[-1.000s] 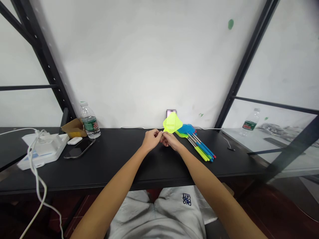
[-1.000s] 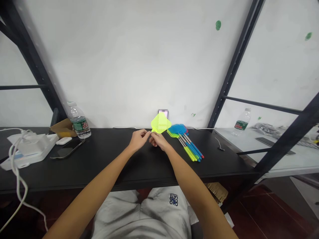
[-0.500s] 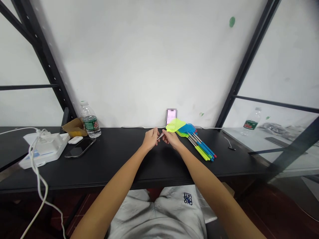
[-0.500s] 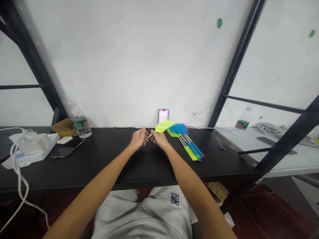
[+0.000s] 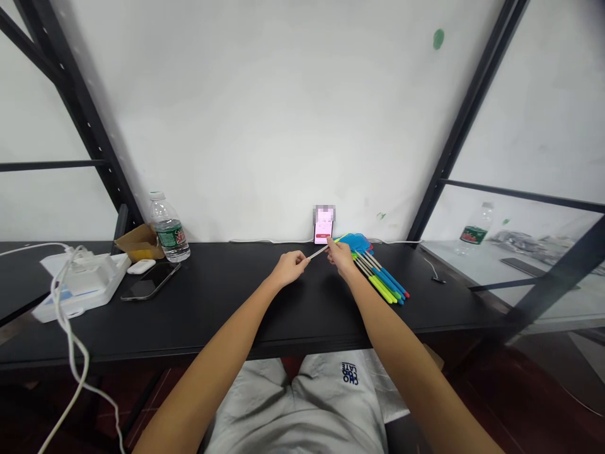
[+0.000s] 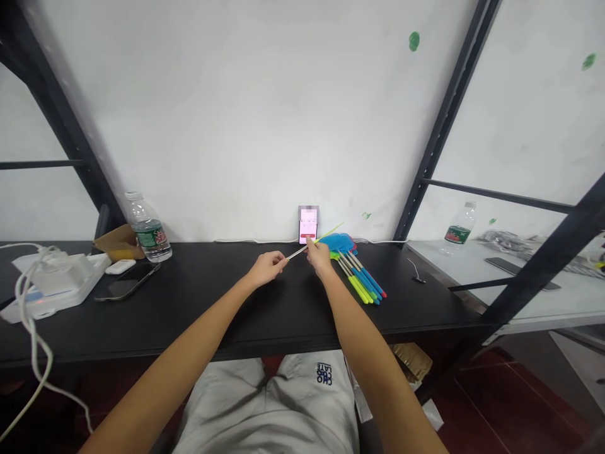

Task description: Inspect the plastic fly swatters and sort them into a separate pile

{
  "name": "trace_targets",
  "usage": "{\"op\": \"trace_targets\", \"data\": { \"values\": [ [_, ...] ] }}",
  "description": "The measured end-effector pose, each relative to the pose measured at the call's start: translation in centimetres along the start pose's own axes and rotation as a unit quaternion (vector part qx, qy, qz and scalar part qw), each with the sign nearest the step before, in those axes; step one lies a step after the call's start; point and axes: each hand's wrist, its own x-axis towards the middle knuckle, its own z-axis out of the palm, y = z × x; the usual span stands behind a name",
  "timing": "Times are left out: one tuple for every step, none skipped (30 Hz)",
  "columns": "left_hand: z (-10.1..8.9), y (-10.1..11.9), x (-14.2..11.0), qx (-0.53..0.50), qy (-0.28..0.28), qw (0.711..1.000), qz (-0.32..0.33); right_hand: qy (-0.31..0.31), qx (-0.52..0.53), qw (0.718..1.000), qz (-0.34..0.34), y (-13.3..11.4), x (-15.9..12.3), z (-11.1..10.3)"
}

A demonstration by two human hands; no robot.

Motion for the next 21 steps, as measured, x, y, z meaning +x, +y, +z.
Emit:
{"op": "trace_targets", "data": {
  "values": [
    [0.0,0.0,0.0,0.005,0.001,1.000,0.005,-0.013,0.008,1.000,0.002,0.0,-0.1,0.1],
    [0.1,0.0,0.0,0.009,0.001,1.000,0.010,-0.031,0.014,0.999,0.005,0.1,-0.2,0.2],
    [0.1,-0.1,0.0,0.014,0.001,1.000,0.017,-0.054,0.014,0.998,0.007,0.1,-0.4,0.4],
    [0.1,-0.1,0.1,0.021,0.000,0.999,0.024,-0.078,0.008,0.997,0.010,0.2,-0.6,0.6],
    [0.2,-0.1,0.1,0.031,-0.001,0.999,0.032,-0.100,-0.003,0.995,0.014,0.3,-0.8,0.8],
    [0.2,-0.1,0.2,0.043,0.001,0.998,0.039,-0.115,-0.016,0.993,0.020,0.3,-1.0,0.9],
    [0.2,-0.1,0.2,0.056,0.004,0.997,0.044,-0.122,-0.024,0.992,0.027,0.3,-1.1,1.1],
    [0.2,-0.1,0.2,0.067,0.008,0.997,0.048,-0.122,-0.025,0.992,0.032,0.4,-1.2,1.2],
    [0.2,-0.1,0.3,0.077,0.011,0.996,0.049,-0.119,-0.018,0.992,0.035,0.3,-1.3,1.3],
    [0.2,-0.1,0.3,0.085,0.012,0.995,0.048,-0.115,-0.006,0.993,0.038,0.3,-1.4,1.3],
    [0.2,-0.1,0.3,0.094,0.012,0.995,0.045,-0.112,0.009,0.993,0.039,0.3,-1.4,1.3],
    [0.2,0.0,0.2,0.104,0.010,0.994,0.040,-0.109,0.021,0.993,0.039,0.2,-1.4,1.3],
    [0.2,0.0,0.2,0.115,0.009,0.993,0.035,-0.106,0.028,0.993,0.038,0.2,-1.4,1.4],
    [0.2,0.1,0.2,0.128,0.009,0.991,0.030,-0.102,0.031,0.994,0.036,0.1,-1.4,1.4],
    [0.2,0.1,0.2,0.140,0.011,0.990,0.025,-0.096,0.032,0.994,0.033,0.1,-1.3,1.4],
    [0.2,0.2,0.2,0.151,0.013,0.988,0.021,-0.091,0.033,0.995,0.031,0.1,-1.3,1.5],
    [0.2,0.2,0.2,0.161,0.014,0.987,0.017,-0.086,0.035,0.995,0.029,0.2,-1.2,1.6],
    [0.2,0.3,0.2,0.170,0.015,0.985,0.014,-0.083,0.039,0.995,0.029,0.2,-1.2,1.7],
    [0.2,0.3,0.2,0.179,0.015,0.984,0.009,-0.082,0.044,0.995,0.029,0.3,-1.1,1.8],
    [0.1,0.3,0.2,0.188,0.016,0.982,0.005,-0.080,0.049,0.995,0.030,0.4,-1.0,1.9],
    [0.1,0.3,0.2,0.198,0.017,0.980,0.001,-0.076,0.054,0.995,0.030,0.4,-0.9,1.9]
  ]
}}
